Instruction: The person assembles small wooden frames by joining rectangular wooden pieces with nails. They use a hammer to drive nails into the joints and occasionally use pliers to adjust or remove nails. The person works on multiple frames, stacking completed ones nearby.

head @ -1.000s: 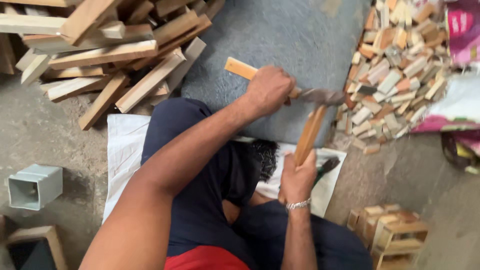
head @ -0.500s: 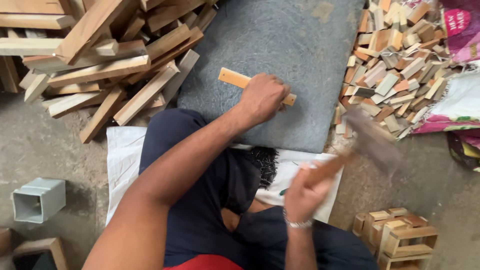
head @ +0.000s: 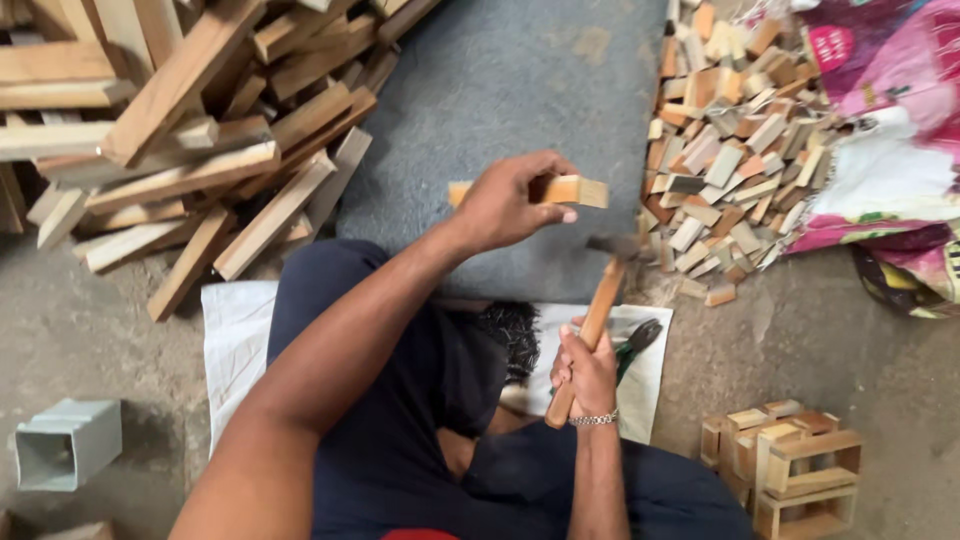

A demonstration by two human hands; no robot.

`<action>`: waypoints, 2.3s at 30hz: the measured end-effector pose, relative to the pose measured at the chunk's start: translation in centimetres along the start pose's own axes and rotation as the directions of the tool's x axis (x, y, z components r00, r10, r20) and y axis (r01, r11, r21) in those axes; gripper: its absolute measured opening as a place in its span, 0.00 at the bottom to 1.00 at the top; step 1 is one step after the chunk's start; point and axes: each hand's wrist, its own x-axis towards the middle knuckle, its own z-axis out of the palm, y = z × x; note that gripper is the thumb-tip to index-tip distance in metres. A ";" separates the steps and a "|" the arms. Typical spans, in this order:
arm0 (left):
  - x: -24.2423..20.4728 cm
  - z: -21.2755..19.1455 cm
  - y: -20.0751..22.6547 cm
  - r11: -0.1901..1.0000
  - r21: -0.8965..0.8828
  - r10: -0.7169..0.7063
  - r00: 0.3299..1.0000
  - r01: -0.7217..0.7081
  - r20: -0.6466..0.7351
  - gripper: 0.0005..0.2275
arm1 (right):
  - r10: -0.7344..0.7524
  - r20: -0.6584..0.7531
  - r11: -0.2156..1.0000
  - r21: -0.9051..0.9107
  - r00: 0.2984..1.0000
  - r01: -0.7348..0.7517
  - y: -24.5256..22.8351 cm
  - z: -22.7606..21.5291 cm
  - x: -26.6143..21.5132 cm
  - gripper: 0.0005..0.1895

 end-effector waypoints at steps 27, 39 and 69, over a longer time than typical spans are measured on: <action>-2.3 1.5 3.5 0.646 0.531 0.387 0.835 -0.549 0.392 0.12 | -0.377 0.452 0.806 -0.270 0.809 0.526 -9.0 -0.3 4.6 0.17; 0.6 0.6 2.4 0.863 0.471 0.209 0.978 -0.184 0.000 0.16 | -0.721 -0.225 0.556 -0.753 0.656 0.353 -7.5 -12.0 23.4 0.20; -0.2 -2.2 1.5 0.769 0.610 0.126 0.981 -0.191 0.149 0.16 | -0.690 -0.057 0.721 -0.143 0.721 0.678 -1.9 8.4 10.3 0.27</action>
